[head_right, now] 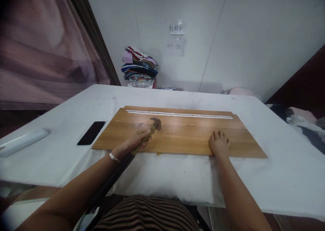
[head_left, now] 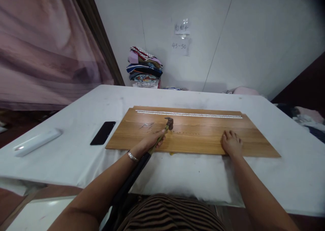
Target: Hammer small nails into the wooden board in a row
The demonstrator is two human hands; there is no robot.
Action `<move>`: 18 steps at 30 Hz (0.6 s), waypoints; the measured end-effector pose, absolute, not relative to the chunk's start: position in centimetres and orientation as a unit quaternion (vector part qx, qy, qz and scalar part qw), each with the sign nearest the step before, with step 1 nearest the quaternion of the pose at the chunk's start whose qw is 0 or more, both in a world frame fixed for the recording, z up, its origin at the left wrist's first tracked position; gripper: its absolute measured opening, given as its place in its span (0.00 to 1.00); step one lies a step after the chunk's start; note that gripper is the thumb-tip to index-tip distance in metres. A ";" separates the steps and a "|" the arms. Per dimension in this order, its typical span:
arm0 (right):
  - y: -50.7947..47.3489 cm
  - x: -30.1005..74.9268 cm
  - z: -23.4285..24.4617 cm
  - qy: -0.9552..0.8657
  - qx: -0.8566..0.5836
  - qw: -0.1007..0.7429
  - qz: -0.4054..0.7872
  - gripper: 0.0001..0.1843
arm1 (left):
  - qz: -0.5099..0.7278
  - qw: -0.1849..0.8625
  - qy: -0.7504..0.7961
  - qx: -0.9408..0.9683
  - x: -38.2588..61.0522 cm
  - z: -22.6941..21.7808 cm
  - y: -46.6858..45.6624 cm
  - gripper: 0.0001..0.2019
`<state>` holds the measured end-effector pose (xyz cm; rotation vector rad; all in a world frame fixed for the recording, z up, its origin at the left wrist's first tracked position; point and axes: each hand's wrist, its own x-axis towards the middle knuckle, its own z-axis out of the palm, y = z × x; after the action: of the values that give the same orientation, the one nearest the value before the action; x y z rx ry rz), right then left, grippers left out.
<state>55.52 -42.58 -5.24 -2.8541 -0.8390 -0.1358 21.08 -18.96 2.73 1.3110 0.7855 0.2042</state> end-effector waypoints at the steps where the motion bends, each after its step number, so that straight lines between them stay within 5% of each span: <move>1: -42.6 55.5 -5.3 -0.280 -0.955 0.083 -0.047 0.31 | 0.093 0.714 0.357 0.595 21.1 2.6 -19.0 0.28; 18: -42.6 55.9 -5.6 -0.286 -0.954 0.084 -0.040 0.31 | 0.107 0.717 0.372 0.580 21.3 3.2 -19.0 0.21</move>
<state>55.86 -42.56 -5.58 -2.8455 -0.8542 -0.1188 21.29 -19.02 3.18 1.2834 0.8234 0.2371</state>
